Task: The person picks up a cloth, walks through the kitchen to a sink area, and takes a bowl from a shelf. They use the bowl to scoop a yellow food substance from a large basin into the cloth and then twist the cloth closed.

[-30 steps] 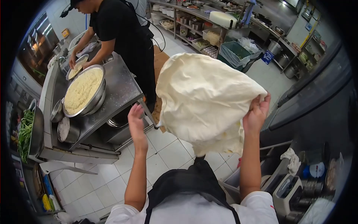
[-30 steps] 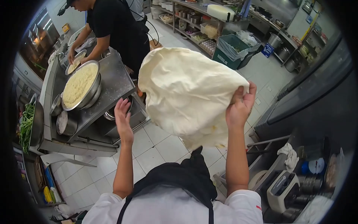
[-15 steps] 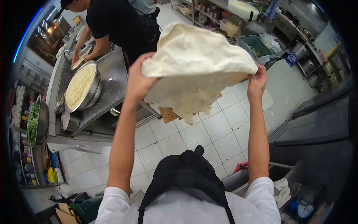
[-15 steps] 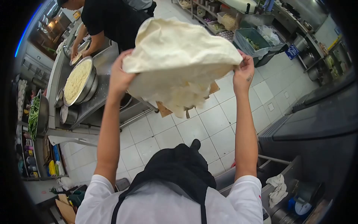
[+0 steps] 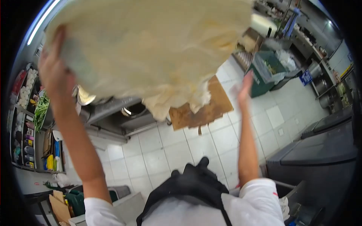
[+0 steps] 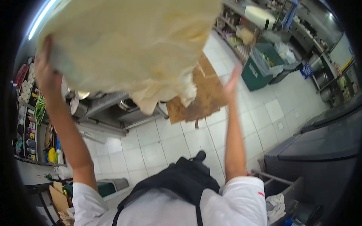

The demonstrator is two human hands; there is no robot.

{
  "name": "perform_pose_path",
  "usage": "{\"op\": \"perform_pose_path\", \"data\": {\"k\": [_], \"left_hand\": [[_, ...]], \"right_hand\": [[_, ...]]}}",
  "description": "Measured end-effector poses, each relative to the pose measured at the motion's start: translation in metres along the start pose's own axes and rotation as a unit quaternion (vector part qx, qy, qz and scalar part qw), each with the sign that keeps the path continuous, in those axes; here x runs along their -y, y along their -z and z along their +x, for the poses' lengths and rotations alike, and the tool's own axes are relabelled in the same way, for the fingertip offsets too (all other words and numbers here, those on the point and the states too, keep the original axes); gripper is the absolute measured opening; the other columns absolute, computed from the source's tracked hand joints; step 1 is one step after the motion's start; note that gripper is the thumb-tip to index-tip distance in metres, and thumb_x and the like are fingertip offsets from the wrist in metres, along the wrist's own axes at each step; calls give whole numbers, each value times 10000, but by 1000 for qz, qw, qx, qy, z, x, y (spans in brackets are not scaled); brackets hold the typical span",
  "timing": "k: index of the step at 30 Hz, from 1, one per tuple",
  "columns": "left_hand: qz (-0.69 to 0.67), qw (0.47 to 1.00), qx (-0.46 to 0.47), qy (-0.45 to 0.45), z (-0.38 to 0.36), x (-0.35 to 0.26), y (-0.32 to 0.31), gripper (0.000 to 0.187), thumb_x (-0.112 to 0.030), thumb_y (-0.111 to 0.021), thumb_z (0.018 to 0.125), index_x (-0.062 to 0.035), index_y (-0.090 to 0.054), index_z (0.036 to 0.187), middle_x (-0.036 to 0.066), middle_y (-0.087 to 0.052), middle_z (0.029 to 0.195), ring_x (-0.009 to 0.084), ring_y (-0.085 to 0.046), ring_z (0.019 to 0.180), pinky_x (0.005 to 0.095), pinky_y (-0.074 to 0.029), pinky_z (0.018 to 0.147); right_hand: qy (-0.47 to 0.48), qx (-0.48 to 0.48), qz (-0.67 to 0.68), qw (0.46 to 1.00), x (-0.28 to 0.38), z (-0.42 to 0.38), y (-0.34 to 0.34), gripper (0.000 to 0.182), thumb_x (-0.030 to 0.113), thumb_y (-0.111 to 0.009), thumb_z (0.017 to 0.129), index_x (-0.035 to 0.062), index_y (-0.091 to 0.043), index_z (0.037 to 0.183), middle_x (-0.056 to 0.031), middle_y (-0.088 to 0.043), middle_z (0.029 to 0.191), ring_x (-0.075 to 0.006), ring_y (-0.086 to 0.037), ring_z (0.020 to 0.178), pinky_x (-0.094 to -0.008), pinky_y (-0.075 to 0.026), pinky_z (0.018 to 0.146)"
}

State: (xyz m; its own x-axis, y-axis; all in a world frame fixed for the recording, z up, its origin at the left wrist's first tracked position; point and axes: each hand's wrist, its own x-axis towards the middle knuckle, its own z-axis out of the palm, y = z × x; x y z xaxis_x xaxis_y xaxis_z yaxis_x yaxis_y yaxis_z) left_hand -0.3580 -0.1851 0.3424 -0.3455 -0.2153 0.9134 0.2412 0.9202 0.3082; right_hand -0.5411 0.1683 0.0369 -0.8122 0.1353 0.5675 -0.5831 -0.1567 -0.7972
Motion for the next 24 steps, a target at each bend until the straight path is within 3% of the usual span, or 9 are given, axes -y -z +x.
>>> {"op": "perform_pose_path", "data": {"k": [2, 4, 6, 12, 15, 16, 18, 20, 24], "left_hand": [[-275, 938, -35, 207, 0, 0, 52, 307, -2, -400, 848, 52, -496, 1134, 144, -445, 1232, 215, -461, 1110, 338, -384, 932], [-250, 938, -46, 235, -19, 24, 121, 340, -19, -420, 845, 50, -458, 1176, 139, -436, 1240, 211, -393, 1178, 341, -321, 984], [-155, 959, -48, 233, -49, 36, 176, 336, -62, -424, 867, 44, -445, 1185, 122, -447, 1224, 209, -430, 1138, 323, -345, 961], [-299, 804, -204, 471, -164, 78, 331, 392, -249, -450, 881, -12, -441, 1193, 105, -485, 1194, 233, -493, 1056, 339, -413, 874], [-336, 738, -292, 508, -212, 52, 361, 410, -277, -441, 880, -19, -438, 1198, 105, -495, 1183, 236, -502, 1041, 350, -416, 870], [-215, 859, -211, 413, -228, 37, 361, 410, -282, -439, 879, -22, -442, 1196, 108, -500, 1175, 236, -506, 1035, 349, -414, 872], [-83, 941, -125, 304, -241, 35, 370, 410, -287, -437, 878, -24, -446, 1194, 110, -505, 1168, 236, -509, 1029, 347, -413, 873], [-324, 721, -292, 538, -246, 48, 382, 406, -286, -433, 880, -21, -451, 1187, 113, -508, 1164, 231, -510, 1028, 338, -412, 874], [-206, 803, -154, 537, -273, 84, 355, 392, -242, -462, 862, -12, -426, 1177, 133, -469, 1168, 220, -469, 1066, 330, -384, 890]], "right_hand": [[-63, 147, -308, 938, -93, -124, -21, 834, 378, -562, 796, 33, -56, 1362, -128, -145, 1404, -247, -119, 1303, -383, -160, 1045], [-12, 138, -167, 976, -137, -224, -85, 912, 301, -638, 756, 146, 11, 1376, -157, -163, 1387, -212, -419, 1091, -331, -399, 884], [-404, 152, 193, 881, -122, -259, -149, 923, 345, -587, 800, 255, 152, 1345, -106, -170, 1390, -206, -458, 1039, -384, -393, 875], [-583, 164, 560, 565, -50, -270, -282, 371, 316, -555, 829, 120, -464, 1130, -21, -565, 932, -166, -545, 896, -432, -441, 781], [-586, 311, 361, 655, 0, -292, -298, 263, 221, -567, 822, 120, -528, 1062, 5, -583, 847, -117, -566, 760, -272, -451, 646], [-583, 340, 286, 680, 2, -319, -301, 255, 203, -563, 821, 123, -528, 1060, 8, -585, 844, -114, -563, 753, -254, -441, 622], [-626, 412, 121, 651, -14, -383, -304, 338, 209, -564, 796, 144, -499, 1121, -18, -586, 978, -143, -556, 858, -322, -434, 720], [-621, 509, 47, 595, -12, -448, -302, 362, 212, -570, 763, 159, -504, 1115, -25, -600, 932, -138, -568, 759, -318, -428, 611], [-471, 742, -25, 476, 31, -498, -295, 400, 215, -623, 716, 104, -525, 1088, -44, -594, 757, -147, -579, 625, -283, -406, 431]]}}
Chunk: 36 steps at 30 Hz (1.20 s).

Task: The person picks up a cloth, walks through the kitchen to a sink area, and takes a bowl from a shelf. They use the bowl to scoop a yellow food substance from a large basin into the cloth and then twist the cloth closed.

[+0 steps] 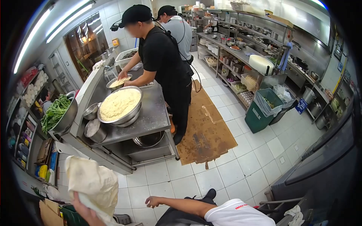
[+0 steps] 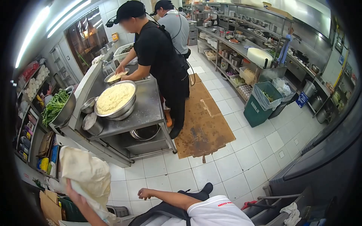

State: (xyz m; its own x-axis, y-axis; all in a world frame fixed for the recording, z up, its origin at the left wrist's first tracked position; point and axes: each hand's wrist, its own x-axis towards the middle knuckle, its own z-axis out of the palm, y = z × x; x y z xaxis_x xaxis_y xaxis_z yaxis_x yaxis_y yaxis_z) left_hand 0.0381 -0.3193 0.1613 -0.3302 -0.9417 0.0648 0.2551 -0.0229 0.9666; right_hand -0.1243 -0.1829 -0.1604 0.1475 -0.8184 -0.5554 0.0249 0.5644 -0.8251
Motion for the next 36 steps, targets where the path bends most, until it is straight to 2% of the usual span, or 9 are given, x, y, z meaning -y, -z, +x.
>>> {"op": "perform_pose_path", "data": {"k": [7, 10, 14, 17, 19, 26, 28, 33, 36], "left_hand": [[-182, 982, -30, -44, 0, 9, -113, 399, -239, -453, 869, -12, -410, 1195, 122, -463, 1179, 254, -465, 1066, 339, -368, 908], [-228, 971, -49, -52, -5, -20, -122, 412, -250, -419, 878, 12, -412, 1196, 139, -462, 1193, 255, -483, 1050, 351, -389, 902], [12, 937, -221, -270, -56, -65, -114, 415, -244, -345, 873, 22, -432, 1180, 151, -483, 1154, 241, -498, 1010, 358, -418, 863], [52, 895, -302, -323, -88, -75, -111, 413, -246, -351, 873, 21, -435, 1177, 149, -487, 1146, 242, -501, 998, 360, -421, 853], [70, 890, -321, -317, -102, -69, -102, 411, -248, -355, 873, 20, -437, 1174, 148, -490, 1141, 242, -504, 991, 361, -423, 847], [89, 912, -344, -203, -144, -18, -52, 406, -254, -370, 874, 17, -444, 1167, 146, -501, 1123, 243, -512, 964, 365, -430, 825], [84, 916, -351, -176, -157, -2, -35, 405, -256, -374, 874, 16, -446, 1165, 145, -504, 1118, 243, -514, 957, 366, -432, 819], [62, 934, -322, -138, -169, 34, 0, 402, -261, -384, 874, 14, -451, 1160, 143, -512, 1105, 244, -520, 938, 369, -437, 803], [53, 956, -250, -145, -135, 70, -1, 400, -263, -390, 875, 13, -454, 1156, 142, -516, 1097, 245, -523, 926, 371, -440, 793]], "right_hand": [[-36, -87, 78, 992, -39, -12, 35, 525, 455, -575, 733, 96, -515, 1112, -67, -587, 927, -183, -593, 746, -364, -454, 546], [-125, -142, 232, 954, -64, -40, 43, 810, 695, -492, 678, 164, -363, 1276, -150, -346, 1311, -377, -446, 1094, -512, -412, 807], [-192, -146, 402, 883, -73, -55, 58, 955, 781, -418, 629, 185, -216, 1347, -186, -204, 1379, -444, -312, 1181, -538, -344, 888], [-26, 49, 441, 896, -63, -54, 83, 977, 795, -326, 652, 146, -166, 1364, -217, -129, 1386, -399, -240, 1239, -550, -287, 930], [138, 28, 602, 786, -13, -62, 91, 939, 787, -263, 675, 146, -193, 1357, -157, -147, 1400, -366, -258, 1239, -514, -272, 963], [370, 141, 631, 667, 90, -93, 124, 719, 639, -334, 778, 140, -341, 1296, -70, -546, 1107, -244, -513, 1024, -403, -387, 880], [493, 379, 542, 565, 102, -86, 148, 659, 586, -367, 803, 150, -338, 1297, -41, -579, 998, -165, -539, 944, -334, -420, 781], [218, 130, 216, 943, 95, -116, 119, 640, 550, -455, 811, 202, -282, 1320, -51, -484, 1130, -158, -524, 895, -359, -416, 764], [8, 102, 64, 993, 14, -75, 46, 731, 609, -487, 749, 215, -261, 1322, -72, -373, 1287, -231, -509, 1014, -451, -432, 728]]}}
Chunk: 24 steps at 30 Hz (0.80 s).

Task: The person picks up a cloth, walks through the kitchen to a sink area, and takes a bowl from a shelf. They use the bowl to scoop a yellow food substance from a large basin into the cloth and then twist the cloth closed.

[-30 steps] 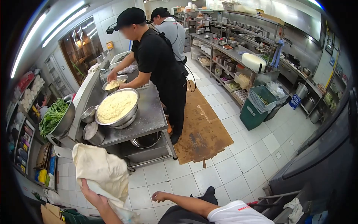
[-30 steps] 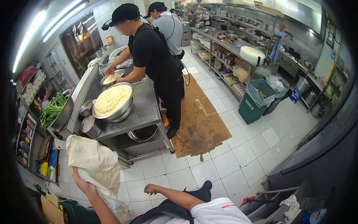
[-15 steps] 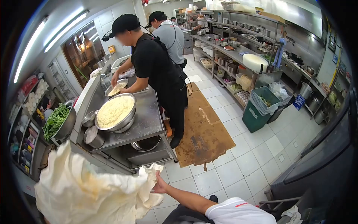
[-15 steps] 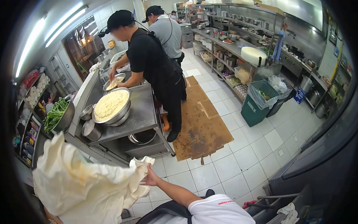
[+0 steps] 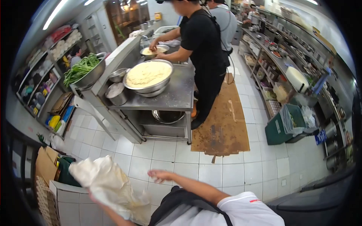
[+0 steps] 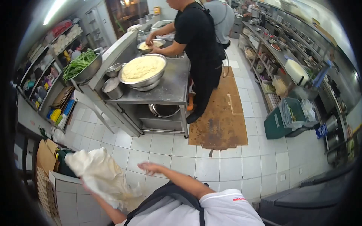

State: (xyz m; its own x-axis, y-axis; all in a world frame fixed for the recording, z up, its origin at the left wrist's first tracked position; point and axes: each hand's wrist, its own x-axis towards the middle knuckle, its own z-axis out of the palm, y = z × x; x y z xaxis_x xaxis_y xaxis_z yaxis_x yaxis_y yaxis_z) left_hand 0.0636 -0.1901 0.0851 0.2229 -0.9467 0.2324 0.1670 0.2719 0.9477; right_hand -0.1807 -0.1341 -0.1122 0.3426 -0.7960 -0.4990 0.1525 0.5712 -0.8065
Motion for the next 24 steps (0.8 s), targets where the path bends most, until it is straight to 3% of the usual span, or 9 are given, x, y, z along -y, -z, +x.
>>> {"op": "perform_pose_path", "data": {"k": [1, 3, 5, 10, 12, 14, 17, 19, 24], "left_hand": [[-48, 998, 33, -4, 8, 17, -14, 399, -264, -392, 875, 12, -455, 1155, 141, -518, 1095, 245, -524, 923, 371, -441, 790], [-385, 866, 237, 215, 43, 39, -35, 460, -320, -356, 894, 31, -431, 1182, 163, -497, 1157, 281, -497, 1015, 362, -373, 902], [-387, 867, 213, 232, 46, 15, -69, 487, -347, -358, 894, 39, -426, 1182, 164, -487, 1175, 293, -484, 1036, 351, -335, 942], [-358, 920, 147, 69, 44, -57, -71, 484, -345, -356, 896, 32, -414, 1195, 160, -478, 1185, 290, -482, 1043, 356, -352, 931], [-325, 939, 110, 0, 42, -84, -54, 484, -344, -356, 897, 29, -410, 1200, 158, -474, 1189, 289, -481, 1046, 359, -358, 927], [-280, 954, 69, -78, 35, -105, -30, 483, -344, -355, 898, 25, -405, 1205, 156, -470, 1193, 288, -480, 1049, 361, -365, 923], [-222, 962, 16, -158, 25, -129, 3, 482, -342, -354, 899, 21, -398, 1213, 154, -465, 1199, 286, -479, 1053, 364, -375, 917], [-189, 961, -14, -203, 17, -140, 20, 482, -342, -353, 900, 18, -393, 1218, 152, -461, 1203, 285, -479, 1056, 367, -381, 913], [-132, 959, -57, -246, 5, -151, 54, 481, -340, -351, 902, 10, -381, 1230, 148, -452, 1213, 282, -477, 1063, 372, -398, 902]], "right_hand": [[-35, 9, 20, 999, -21, 2, -17, 718, 600, -479, 758, 197, -276, 1317, -86, -382, 1281, -236, -530, 974, -414, -448, 713], [-67, 41, -142, 987, -20, -6, -21, 656, 543, -509, 770, 181, -335, 1288, -87, -425, 1244, -215, -552, 912, -343, -455, 691], [-36, -1, -211, 977, -35, 2, 15, 621, 498, -535, 773, 165, -368, 1269, -73, -453, 1214, -203, -551, 904, -339, -451, 687], [-23, -59, 33, 997, -41, -22, 37, 785, 590, -524, 737, 135, -268, 1323, -131, -384, 1269, -274, -502, 1021, -452, -428, 766], [-67, -111, 298, 946, -41, -22, 29, 957, 669, -530, 675, 156, -111, 1365, -177, -242, 1343, -233, -442, 1099, -479, -391, 842], [-39, -48, 338, 939, -40, -12, 30, 1117, 761, -484, 595, 150, 46, 1366, -197, -95, 1380, -262, -389, 1152, -464, -382, 876], [-29, -20, 464, 885, -27, 11, 19, 971, 643, -529, 690, 81, -104, 1358, -172, -299, 1318, -232, -455, 1098, -397, -403, 878], [93, 164, 478, 858, 0, 11, 1, 840, 696, -388, 734, 108, -279, 1324, -156, -384, 1285, -245, -419, 1153, -407, -352, 937], [37, 169, 407, 897, 3, 47, -31, 522, 453, -467, 825, 64, -469, 1174, -95, -535, 1117, -176, -512, 1028, -305, -407, 877]]}}
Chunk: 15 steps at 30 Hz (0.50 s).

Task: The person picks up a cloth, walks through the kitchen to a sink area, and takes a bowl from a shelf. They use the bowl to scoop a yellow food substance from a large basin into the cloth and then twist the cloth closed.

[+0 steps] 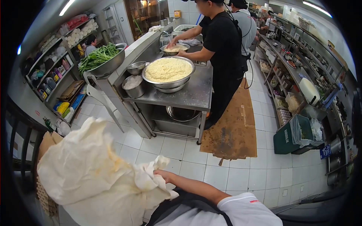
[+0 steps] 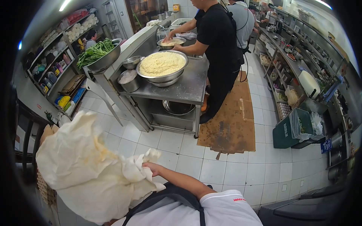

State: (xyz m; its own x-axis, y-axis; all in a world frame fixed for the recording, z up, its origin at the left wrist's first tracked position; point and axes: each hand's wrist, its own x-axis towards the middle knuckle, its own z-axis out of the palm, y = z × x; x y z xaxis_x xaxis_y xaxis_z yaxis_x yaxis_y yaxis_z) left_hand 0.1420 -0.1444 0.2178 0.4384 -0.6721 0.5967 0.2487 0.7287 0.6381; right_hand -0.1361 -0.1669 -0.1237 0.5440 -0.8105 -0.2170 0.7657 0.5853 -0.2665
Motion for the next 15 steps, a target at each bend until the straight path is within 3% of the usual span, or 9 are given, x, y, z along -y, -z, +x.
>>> {"op": "perform_pose_path", "data": {"k": [4, 6, 7, 8, 9, 10, 13, 15], "left_hand": [[34, 999, 3, 23, -5, 14, 37, 481, -339, -349, 904, 4, -372, 1241, 145, -444, 1221, 280, -475, 1068, 377, -411, 894], [50, 995, 17, 83, -10, 38, 74, 481, -338, -348, 905, 1, -367, 1246, 143, -441, 1225, 279, -475, 1071, 379, -417, 890], [66, 984, 13, 166, -1, 74, 132, 475, -331, -374, 899, -4, -372, 1243, 138, -442, 1224, 274, -475, 1074, 388, -422, 882], [81, 966, 12, 247, 8, 111, 191, 469, -325, -400, 893, -9, -376, 1240, 133, -444, 1224, 270, -476, 1077, 397, -427, 874], [87, 946, -35, 309, -9, 132, 180, 489, -304, -441, 877, -8, -354, 1257, 138, -450, 1215, 270, -477, 1071, 381, -418, 878], [93, 921, -81, 369, -29, 154, 165, 518, -284, -482, 862, -8, -332, 1274, 144, -455, 1205, 271, -478, 1065, 365, -410, 881], [294, 830, 5, 475, -112, 243, 159, 604, -270, -598, 802, -68, -314, 1296, 136, -406, 1245, 246, -470, 1070, 399, -415, 863], [354, 758, 119, 535, -177, 322, 166, 750, -360, -577, 794, -33, -180, 1339, 187, -309, 1319, 296, -332, 1204, 415, -285, 989]], "right_hand": [[109, -173, -207, 957, 28, -21, -17, 307, 184, -503, 851, 33, -484, 1118, -56, -567, 1031, -152, -561, 890, -262, -462, 772], [262, -242, -177, 918, 63, -69, -43, 356, 256, -507, 867, 38, -461, 1145, -62, -550, 1051, -178, -557, 912, -277, -455, 804], [332, -316, -207, 864, 77, -86, -38, 385, 282, -513, 863, 39, -450, 1154, -61, -533, 1076, -183, -533, 957, -304, -441, 839], [373, -319, -123, 863, 94, -115, -49, 384, 271, -513, 864, 46, -437, 1166, -67, -511, 1114, -183, -497, 1013, -337, -413, 883], [458, -341, -126, 811, 107, -141, -54, 378, 255, -506, 868, 55, -422, 1177, -68, -504, 1123, -191, -471, 1050, -356, -402, 899], [491, -341, -118, 793, 117, -172, -70, 415, 250, -531, 858, 44, -405, 1195, -65, -502, 1118, -177, -471, 1031, -333, -386, 887], [566, -336, -119, 744, 121, -237, -103, 387, 172, -536, 853, 35, -407, 1192, -61, -500, 1119, -172, -476, 1022, -328, -393, 869], [577, -398, -138, 699, 105, -258, -127, 344, 133, -539, 843, 15, -447, 1154, -79, -518, 1088, -182, -484, 1012, -313, -388, 866]]}}
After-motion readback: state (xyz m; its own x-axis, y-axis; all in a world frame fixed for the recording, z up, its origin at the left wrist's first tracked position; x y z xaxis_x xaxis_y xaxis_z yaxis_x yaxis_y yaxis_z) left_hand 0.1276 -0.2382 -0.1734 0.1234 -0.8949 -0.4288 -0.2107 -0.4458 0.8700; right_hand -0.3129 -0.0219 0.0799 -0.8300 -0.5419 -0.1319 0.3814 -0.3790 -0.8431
